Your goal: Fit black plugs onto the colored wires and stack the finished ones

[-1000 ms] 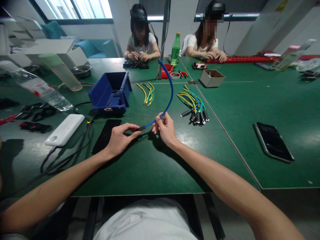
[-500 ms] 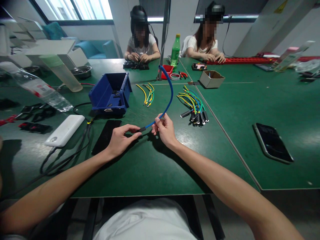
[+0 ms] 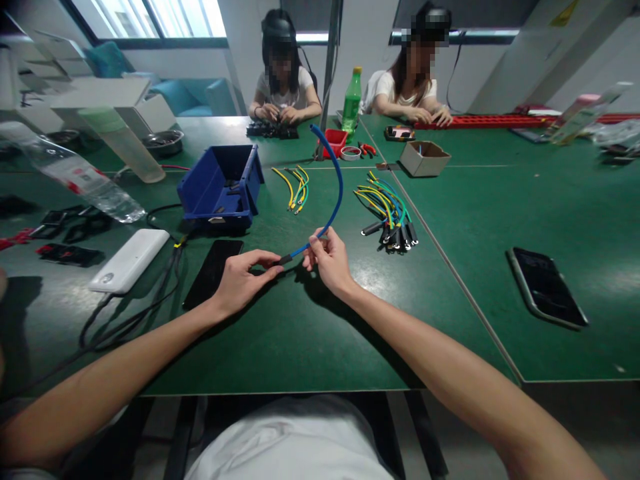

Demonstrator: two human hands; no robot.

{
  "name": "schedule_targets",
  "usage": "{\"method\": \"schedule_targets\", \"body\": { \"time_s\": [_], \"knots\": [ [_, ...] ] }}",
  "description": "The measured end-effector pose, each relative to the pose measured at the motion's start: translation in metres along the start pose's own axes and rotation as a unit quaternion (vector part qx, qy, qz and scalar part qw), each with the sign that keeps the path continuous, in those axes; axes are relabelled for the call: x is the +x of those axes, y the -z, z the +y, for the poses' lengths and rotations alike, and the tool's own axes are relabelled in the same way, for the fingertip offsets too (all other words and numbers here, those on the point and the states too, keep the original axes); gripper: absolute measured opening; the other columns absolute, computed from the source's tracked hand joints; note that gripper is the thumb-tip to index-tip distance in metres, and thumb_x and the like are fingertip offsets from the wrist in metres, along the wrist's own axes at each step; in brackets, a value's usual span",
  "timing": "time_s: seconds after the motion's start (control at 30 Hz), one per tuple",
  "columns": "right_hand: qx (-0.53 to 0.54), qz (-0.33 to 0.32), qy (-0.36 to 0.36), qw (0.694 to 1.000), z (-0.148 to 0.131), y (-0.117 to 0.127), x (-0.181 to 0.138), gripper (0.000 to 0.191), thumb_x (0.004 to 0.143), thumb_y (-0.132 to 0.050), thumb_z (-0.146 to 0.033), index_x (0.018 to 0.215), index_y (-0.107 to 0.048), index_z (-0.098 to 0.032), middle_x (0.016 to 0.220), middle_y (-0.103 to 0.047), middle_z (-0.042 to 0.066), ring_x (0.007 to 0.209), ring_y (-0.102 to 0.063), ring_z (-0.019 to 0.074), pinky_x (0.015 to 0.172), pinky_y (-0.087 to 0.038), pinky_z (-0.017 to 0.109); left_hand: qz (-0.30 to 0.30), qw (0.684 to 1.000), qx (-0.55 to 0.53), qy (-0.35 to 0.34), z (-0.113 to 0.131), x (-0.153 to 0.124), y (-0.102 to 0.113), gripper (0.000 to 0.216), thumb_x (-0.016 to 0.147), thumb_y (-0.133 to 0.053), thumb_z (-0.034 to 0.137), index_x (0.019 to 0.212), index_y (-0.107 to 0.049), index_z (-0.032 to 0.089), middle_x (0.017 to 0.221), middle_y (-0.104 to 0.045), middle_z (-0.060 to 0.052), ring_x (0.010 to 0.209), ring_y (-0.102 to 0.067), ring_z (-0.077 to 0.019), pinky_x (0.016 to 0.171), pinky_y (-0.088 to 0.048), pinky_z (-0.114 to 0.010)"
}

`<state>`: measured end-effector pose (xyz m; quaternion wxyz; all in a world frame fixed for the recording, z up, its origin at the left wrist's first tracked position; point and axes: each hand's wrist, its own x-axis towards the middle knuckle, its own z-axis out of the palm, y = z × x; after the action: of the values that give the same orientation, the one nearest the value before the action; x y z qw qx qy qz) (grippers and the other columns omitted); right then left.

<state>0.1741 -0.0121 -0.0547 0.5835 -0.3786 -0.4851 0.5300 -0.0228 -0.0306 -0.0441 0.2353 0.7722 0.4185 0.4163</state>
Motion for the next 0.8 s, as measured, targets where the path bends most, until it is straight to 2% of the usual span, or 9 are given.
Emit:
{"method": "schedule_targets", "body": {
  "time_s": [0.2, 0.8],
  "knots": [
    [0.000, -0.003, -0.004, 1.000, 0.0013, 0.0005, 0.0004, 0.035, 0.082, -0.064, -0.050, 0.089, -0.042, -0.024, 0.059, -0.060, -0.007, 0.043, -0.056, 0.0095, 0.041, -0.045, 0.019, -0.004, 1.000, 0.001, -0.002, 0.0003, -0.0001, 0.0005, 0.015, 0.082, -0.070, 0.027, 0.092, -0.071, 0.016, 0.084, -0.073, -0.004, 0.071, -0.066, -0.0149, 0.069, -0.053, -0.026],
    [-0.080, -0.028, 0.003, 0.996, 0.0075, 0.0043, 0.0027, 0.027, 0.089, -0.052, -0.049, 0.093, -0.041, -0.025, 0.058, -0.054, -0.009, 0.042, -0.052, 0.0087, 0.041, -0.042, 0.020, -0.012, 1.000, 0.015, -0.011, -0.0021, -0.0008, -0.0005, 0.014, 0.082, -0.070, 0.025, 0.092, -0.072, 0.016, 0.086, -0.074, -0.004, 0.073, -0.067, -0.0154, 0.067, -0.051, -0.026]
  ]
}}
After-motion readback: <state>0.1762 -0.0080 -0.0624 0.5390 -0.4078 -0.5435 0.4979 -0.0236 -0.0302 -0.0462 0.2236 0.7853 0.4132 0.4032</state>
